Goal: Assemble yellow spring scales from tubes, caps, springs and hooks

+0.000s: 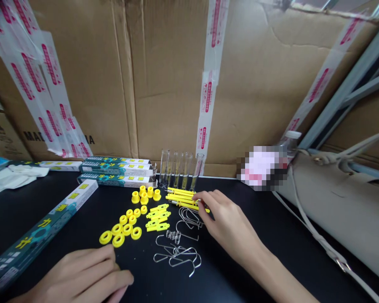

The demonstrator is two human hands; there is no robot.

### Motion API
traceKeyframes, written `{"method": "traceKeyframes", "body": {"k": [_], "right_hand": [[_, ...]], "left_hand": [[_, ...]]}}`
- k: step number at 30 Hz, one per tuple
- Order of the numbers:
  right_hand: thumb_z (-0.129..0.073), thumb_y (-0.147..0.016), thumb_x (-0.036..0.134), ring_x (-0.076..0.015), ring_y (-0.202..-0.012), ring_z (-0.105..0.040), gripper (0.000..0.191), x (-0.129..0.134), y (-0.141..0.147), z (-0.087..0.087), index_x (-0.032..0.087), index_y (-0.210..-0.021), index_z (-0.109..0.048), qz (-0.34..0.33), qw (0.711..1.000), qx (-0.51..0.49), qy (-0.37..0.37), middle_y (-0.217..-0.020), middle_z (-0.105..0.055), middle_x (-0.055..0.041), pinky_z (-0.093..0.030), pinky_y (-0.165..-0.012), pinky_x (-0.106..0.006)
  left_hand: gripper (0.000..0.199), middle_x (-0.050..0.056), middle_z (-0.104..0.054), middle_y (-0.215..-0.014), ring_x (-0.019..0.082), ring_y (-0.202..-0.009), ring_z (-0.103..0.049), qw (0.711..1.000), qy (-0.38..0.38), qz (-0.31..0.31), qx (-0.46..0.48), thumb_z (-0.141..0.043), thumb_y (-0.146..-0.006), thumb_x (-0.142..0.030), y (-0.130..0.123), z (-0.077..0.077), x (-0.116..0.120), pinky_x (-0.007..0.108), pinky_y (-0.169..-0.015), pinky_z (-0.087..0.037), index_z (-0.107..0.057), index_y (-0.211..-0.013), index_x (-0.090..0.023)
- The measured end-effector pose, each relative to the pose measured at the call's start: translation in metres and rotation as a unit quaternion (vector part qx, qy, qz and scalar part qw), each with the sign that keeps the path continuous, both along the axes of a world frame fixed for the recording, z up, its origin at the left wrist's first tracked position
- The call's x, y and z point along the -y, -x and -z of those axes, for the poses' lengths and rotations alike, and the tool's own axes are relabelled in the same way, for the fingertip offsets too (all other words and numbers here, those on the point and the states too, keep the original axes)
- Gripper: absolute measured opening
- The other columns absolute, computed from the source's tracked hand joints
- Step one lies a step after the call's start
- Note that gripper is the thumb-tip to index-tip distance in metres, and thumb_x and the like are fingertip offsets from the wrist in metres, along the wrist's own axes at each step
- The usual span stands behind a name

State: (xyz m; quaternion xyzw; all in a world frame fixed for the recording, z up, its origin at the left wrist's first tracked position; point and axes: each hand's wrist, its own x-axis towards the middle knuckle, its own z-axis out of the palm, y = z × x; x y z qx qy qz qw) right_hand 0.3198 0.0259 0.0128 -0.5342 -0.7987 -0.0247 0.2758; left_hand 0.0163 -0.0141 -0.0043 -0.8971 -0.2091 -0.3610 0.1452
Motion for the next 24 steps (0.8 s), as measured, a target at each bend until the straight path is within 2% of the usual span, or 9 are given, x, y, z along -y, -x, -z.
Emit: {"method": "traceKeyframes", "body": {"k": [4,9,15,20,24], "right_hand": [[-0.053,-0.098,0.016,-0.0288,-0.090,-0.067,0.016,-0.007,-0.005,0.002,0.018,-0.106,-0.068,-0.002,0.999,0.039,0.018,-0.097,-0.071,-0.0089,-0.055,-0.080,-0.046],[-0.061,-0.094,0.013,-0.0286,-0.084,-0.065,0.011,-0.011,-0.015,-0.002,0.019,-0.091,-0.070,0.009,0.995,0.077,0.056,-0.089,-0.072,-0.0070,-0.055,-0.076,-0.046],[-0.067,-0.091,0.016,-0.0287,-0.085,-0.066,0.008,-0.014,-0.023,-0.003,0.020,-0.090,-0.074,0.030,0.991,0.090,0.095,-0.086,-0.073,-0.0052,-0.053,-0.077,-0.045],[-0.067,-0.090,0.024,-0.0276,-0.078,-0.067,0.011,-0.016,-0.029,0.001,0.023,-0.083,-0.076,0.080,0.987,0.070,0.119,-0.077,-0.072,-0.0043,-0.050,-0.067,-0.039],[-0.071,-0.086,0.029,-0.0272,-0.076,-0.068,0.009,-0.021,-0.035,0.008,0.024,-0.084,-0.079,0.090,0.985,0.045,0.144,-0.077,-0.073,-0.0046,-0.048,-0.065,-0.037]], "left_hand": [[0.031,-0.005,-0.067,-0.060,0.013,-0.055,-0.067,1.000,0.014,-0.021,0.015,-0.044,-0.099,-0.011,-0.003,-0.007,-0.001,0.024,-0.061,-0.054,-0.068,-0.082,-0.022],[0.033,-0.005,-0.068,-0.059,0.014,-0.055,-0.068,0.999,0.008,-0.040,0.017,-0.043,-0.099,-0.011,-0.005,-0.014,0.001,0.025,-0.059,-0.054,-0.067,-0.082,-0.022],[0.030,-0.006,-0.072,-0.065,0.014,-0.059,-0.071,0.999,0.042,-0.034,0.005,-0.043,-0.099,-0.011,-0.004,-0.009,0.001,0.025,-0.065,-0.056,-0.067,-0.085,-0.023],[0.030,-0.008,-0.072,-0.066,0.012,-0.060,-0.072,0.998,0.049,-0.038,0.020,-0.042,-0.101,-0.012,-0.004,-0.004,-0.001,0.024,-0.071,-0.055,-0.066,-0.086,-0.024],[0.030,-0.008,-0.072,-0.066,0.013,-0.061,-0.072,0.997,0.056,-0.040,0.023,-0.042,-0.100,-0.012,-0.004,-0.003,0.001,0.024,-0.068,-0.054,-0.065,-0.085,-0.024]]}}
